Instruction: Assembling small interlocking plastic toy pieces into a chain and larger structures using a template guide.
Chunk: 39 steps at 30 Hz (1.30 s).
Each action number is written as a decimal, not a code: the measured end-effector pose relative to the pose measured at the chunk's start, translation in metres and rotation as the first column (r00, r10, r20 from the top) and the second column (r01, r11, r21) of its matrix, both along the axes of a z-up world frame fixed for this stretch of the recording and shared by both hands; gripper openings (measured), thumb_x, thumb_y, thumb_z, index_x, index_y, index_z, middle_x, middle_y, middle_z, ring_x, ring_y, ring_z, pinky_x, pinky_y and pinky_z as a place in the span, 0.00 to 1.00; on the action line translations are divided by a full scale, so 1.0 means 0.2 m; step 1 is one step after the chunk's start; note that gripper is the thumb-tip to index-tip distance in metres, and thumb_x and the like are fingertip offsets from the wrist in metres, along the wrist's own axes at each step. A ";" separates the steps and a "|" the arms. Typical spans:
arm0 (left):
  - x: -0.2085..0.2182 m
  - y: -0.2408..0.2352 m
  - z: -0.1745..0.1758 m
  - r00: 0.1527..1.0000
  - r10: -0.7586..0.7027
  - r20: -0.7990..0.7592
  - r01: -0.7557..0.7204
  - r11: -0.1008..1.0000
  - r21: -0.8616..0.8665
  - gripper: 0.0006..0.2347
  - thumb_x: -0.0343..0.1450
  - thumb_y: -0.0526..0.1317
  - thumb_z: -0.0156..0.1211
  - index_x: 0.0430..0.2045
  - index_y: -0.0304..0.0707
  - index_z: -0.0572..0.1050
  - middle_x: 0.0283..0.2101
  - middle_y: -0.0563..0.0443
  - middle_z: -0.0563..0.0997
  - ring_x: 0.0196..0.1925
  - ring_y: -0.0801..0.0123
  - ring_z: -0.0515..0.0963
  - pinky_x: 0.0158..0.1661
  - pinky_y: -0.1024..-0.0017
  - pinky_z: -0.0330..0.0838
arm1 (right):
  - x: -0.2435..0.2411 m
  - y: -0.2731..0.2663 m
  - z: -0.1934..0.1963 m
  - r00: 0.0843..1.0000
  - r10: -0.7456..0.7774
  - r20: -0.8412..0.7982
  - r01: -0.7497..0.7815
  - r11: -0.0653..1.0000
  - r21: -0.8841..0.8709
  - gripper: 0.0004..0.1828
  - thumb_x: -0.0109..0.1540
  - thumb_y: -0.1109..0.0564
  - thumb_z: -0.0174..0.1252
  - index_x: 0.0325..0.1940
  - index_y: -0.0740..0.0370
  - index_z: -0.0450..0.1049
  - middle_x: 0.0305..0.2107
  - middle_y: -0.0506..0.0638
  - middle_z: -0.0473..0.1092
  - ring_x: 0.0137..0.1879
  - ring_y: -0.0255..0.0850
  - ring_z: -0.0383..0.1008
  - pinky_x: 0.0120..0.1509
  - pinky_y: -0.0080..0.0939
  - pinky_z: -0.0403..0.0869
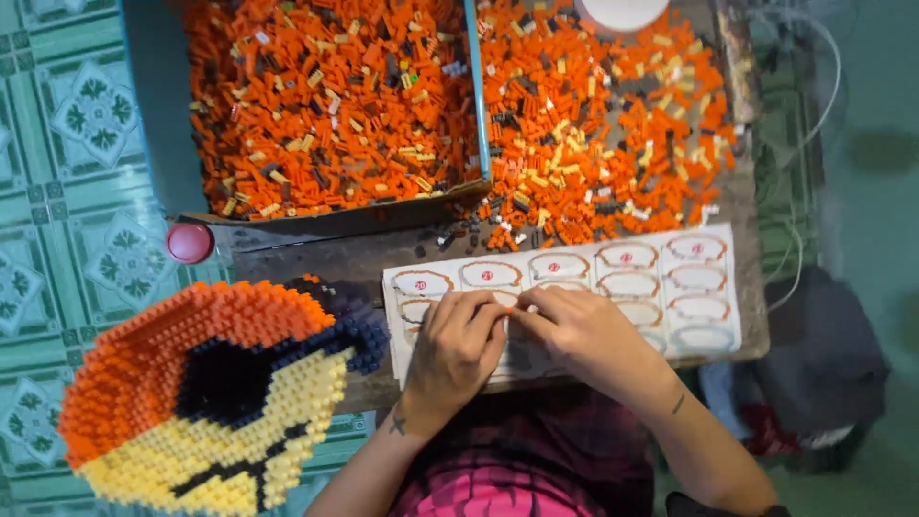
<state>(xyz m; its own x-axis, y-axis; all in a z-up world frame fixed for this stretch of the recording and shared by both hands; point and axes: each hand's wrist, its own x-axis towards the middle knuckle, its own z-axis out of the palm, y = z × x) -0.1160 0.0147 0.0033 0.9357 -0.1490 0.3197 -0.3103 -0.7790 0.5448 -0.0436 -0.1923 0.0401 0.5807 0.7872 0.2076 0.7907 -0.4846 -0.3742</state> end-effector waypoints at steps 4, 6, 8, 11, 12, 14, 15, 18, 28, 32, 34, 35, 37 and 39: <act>0.00 0.00 -0.05 1.000 0.008 -0.005 -0.008 1.000 0.009 0.03 0.73 0.35 0.70 0.37 0.46 0.83 0.42 0.54 0.82 0.47 0.58 0.84 0.43 0.65 0.74 | 0.20 -0.09 0.11 0.989 0.068 -0.128 -0.069 0.998 0.000 0.06 0.72 0.62 0.60 0.44 0.60 0.83 0.41 0.55 0.79 0.42 0.54 0.84 0.43 0.49 0.82; 0.01 -0.01 -0.01 0.999 0.034 -0.017 -0.033 0.999 0.009 0.03 0.74 0.35 0.69 0.37 0.45 0.83 0.42 0.54 0.83 0.47 0.57 0.85 0.43 0.65 0.74 | 0.36 -0.18 0.03 0.994 0.087 -0.063 -0.090 0.994 -0.054 0.05 0.72 0.60 0.62 0.45 0.57 0.83 0.42 0.54 0.79 0.44 0.51 0.84 0.44 0.47 0.81; 0.01 -0.01 0.00 0.999 0.039 -0.025 -0.039 0.999 0.007 0.02 0.74 0.35 0.69 0.37 0.45 0.83 0.42 0.53 0.83 0.47 0.56 0.85 0.43 0.64 0.75 | 0.48 -0.25 0.00 0.996 0.090 0.008 -0.088 0.990 -0.108 0.03 0.72 0.59 0.64 0.46 0.55 0.83 0.43 0.53 0.79 0.46 0.49 0.84 0.46 0.44 0.80; 0.01 -0.03 -0.02 0.998 0.067 -0.020 -0.067 0.998 0.000 0.02 0.74 0.34 0.69 0.35 0.45 0.83 0.41 0.53 0.83 0.45 0.56 0.85 0.43 0.64 0.75 | 0.63 -0.26 0.01 0.982 0.160 0.097 -0.144 0.978 -0.154 0.01 0.70 0.58 0.66 0.45 0.55 0.82 0.43 0.50 0.79 0.46 0.49 0.83 0.47 0.46 0.82; 0.01 -0.03 -0.02 0.997 0.071 -0.010 -0.071 0.997 0.009 0.02 0.73 0.35 0.69 0.34 0.45 0.83 0.40 0.54 0.83 0.44 0.57 0.85 0.43 0.64 0.75 | 0.66 -0.25 0.01 0.978 0.202 0.055 -0.189 0.965 -0.184 0.02 0.70 0.57 0.66 0.46 0.53 0.84 0.42 0.50 0.79 0.46 0.46 0.84 0.47 0.43 0.82; 0.00 -0.03 -0.03 0.996 0.086 -0.002 -0.086 0.996 0.012 0.02 0.73 0.35 0.70 0.34 0.45 0.83 0.40 0.55 0.83 0.44 0.58 0.84 0.42 0.64 0.75 | 0.71 -0.23 0.03 0.967 0.253 0.010 -0.245 0.944 -0.219 0.03 0.69 0.56 0.67 0.46 0.52 0.86 0.41 0.50 0.80 0.45 0.44 0.84 0.48 0.40 0.82; 0.00 -0.03 -0.04 0.997 0.078 0.018 -0.079 0.997 0.023 0.02 0.73 0.35 0.69 0.34 0.45 0.83 0.40 0.54 0.82 0.44 0.58 0.84 0.42 0.65 0.75 | 0.71 -0.21 0.05 0.965 0.261 -0.001 -0.256 0.943 -0.213 0.03 0.69 0.56 0.67 0.46 0.52 0.86 0.40 0.51 0.80 0.45 0.44 0.84 0.48 0.40 0.82; 0.01 -0.02 -0.05 0.996 0.070 0.053 -0.072 0.997 0.041 0.01 0.73 0.35 0.67 0.34 0.45 0.83 0.40 0.54 0.82 0.43 0.58 0.84 0.41 0.65 0.74 | 0.70 -0.16 0.04 0.962 0.273 0.012 -0.267 0.948 -0.175 0.03 0.69 0.56 0.68 0.46 0.53 0.86 0.39 0.53 0.79 0.44 0.45 0.83 0.49 0.40 0.82; 0.01 0.01 0.00 0.998 0.011 0.066 -0.010 1.000 -0.004 0.02 0.72 0.34 0.67 0.30 0.44 0.81 0.39 0.54 0.82 0.44 0.59 0.84 0.43 0.66 0.75 | 0.45 -0.02 -0.14 0.948 0.179 0.265 -0.168 0.984 -0.062 0.04 0.67 0.60 0.71 0.42 0.50 0.84 0.39 0.49 0.70 0.42 0.45 0.73 0.45 0.45 0.70; -0.01 0.03 -0.01 0.998 -0.008 0.056 0.011 0.999 -0.050 0.02 0.71 0.33 0.69 0.30 0.42 0.81 0.40 0.53 0.82 0.45 0.58 0.85 0.43 0.65 0.76 | 0.44 0.02 -0.13 0.926 0.190 0.327 -0.159 0.980 -0.118 0.07 0.68 0.61 0.69 0.38 0.51 0.82 0.38 0.48 0.70 0.41 0.44 0.72 0.45 0.43 0.69; -0.01 0.04 -0.03 0.998 -0.014 0.059 0.019 0.997 -0.081 0.02 0.71 0.33 0.68 0.30 0.43 0.81 0.40 0.53 0.83 0.46 0.57 0.85 0.44 0.64 0.76 | 0.44 0.02 -0.15 0.902 0.212 0.376 -0.164 0.974 -0.156 0.11 0.71 0.63 0.66 0.34 0.54 0.78 0.38 0.49 0.70 0.39 0.45 0.70 0.44 0.43 0.67; 0.00 0.04 -0.02 0.998 -0.020 0.060 0.025 0.996 -0.085 0.02 0.71 0.33 0.68 0.30 0.43 0.81 0.40 0.53 0.83 0.46 0.57 0.85 0.44 0.64 0.76 | 0.44 0.03 -0.15 0.903 0.208 0.376 -0.157 0.974 -0.161 0.11 0.71 0.63 0.66 0.34 0.54 0.78 0.38 0.49 0.70 0.39 0.45 0.70 0.44 0.43 0.67; 0.00 0.04 -0.01 0.998 -0.026 0.054 0.031 0.995 -0.093 0.02 0.70 0.33 0.69 0.31 0.42 0.81 0.40 0.53 0.82 0.47 0.58 0.85 0.45 0.65 0.77 | 0.45 0.03 -0.14 0.877 0.238 0.417 -0.188 0.970 -0.157 0.13 0.72 0.65 0.64 0.34 0.54 0.78 0.39 0.50 0.73 0.39 0.45 0.73 0.44 0.42 0.69; -0.01 0.04 -0.01 0.998 -0.027 0.050 0.031 0.996 -0.089 0.03 0.70 0.33 0.69 0.32 0.42 0.82 0.40 0.54 0.82 0.47 0.58 0.85 0.45 0.65 0.76 | 0.45 0.01 -0.13 0.893 0.224 0.389 -0.174 0.972 -0.158 0.10 0.70 0.65 0.66 0.36 0.55 0.80 0.40 0.50 0.74 0.41 0.44 0.75 0.44 0.40 0.70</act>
